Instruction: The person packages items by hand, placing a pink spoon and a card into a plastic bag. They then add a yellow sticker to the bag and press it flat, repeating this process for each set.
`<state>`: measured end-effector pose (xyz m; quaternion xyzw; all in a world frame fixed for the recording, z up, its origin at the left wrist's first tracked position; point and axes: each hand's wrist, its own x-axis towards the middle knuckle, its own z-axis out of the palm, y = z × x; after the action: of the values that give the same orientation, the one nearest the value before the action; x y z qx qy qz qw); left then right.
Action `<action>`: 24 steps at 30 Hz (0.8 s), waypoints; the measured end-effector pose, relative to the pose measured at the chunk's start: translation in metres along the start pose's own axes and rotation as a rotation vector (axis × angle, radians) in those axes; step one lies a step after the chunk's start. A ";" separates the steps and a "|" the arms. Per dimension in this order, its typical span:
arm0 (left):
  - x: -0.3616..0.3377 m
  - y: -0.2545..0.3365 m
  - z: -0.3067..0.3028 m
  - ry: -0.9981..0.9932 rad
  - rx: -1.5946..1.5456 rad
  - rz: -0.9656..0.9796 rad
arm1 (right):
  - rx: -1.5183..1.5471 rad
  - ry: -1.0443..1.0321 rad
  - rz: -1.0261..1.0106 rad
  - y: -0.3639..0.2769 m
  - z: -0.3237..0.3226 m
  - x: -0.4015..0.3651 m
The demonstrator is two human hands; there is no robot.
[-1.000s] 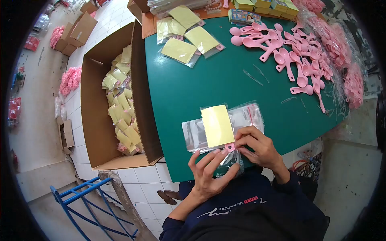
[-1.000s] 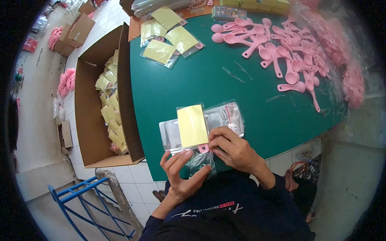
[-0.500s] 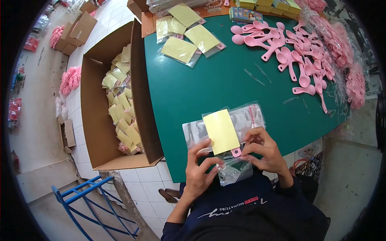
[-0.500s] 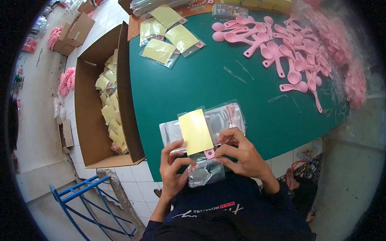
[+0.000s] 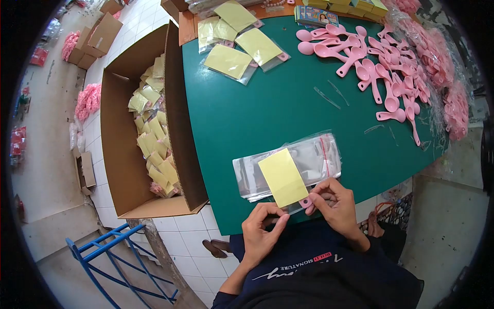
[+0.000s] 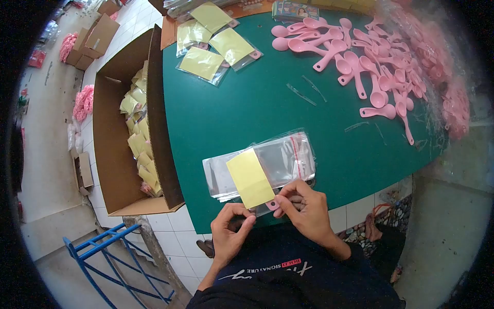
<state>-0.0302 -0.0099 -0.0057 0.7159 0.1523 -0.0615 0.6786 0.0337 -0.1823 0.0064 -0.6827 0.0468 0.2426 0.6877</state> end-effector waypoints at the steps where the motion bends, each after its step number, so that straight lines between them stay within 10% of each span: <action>1: 0.000 0.000 0.000 0.001 -0.007 -0.024 | 0.008 0.015 -0.001 0.000 0.001 0.000; 19: -0.002 0.005 -0.008 -0.010 -0.048 -0.054 | -0.298 -0.168 -0.105 -0.009 -0.001 0.010; 24: 0.047 0.040 -0.025 0.030 0.213 0.307 | -0.460 -0.202 -0.360 -0.042 -0.011 0.040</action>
<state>0.0233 0.0200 0.0207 0.7994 0.0441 0.0378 0.5980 0.0886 -0.1797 0.0281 -0.7903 -0.1998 0.1877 0.5480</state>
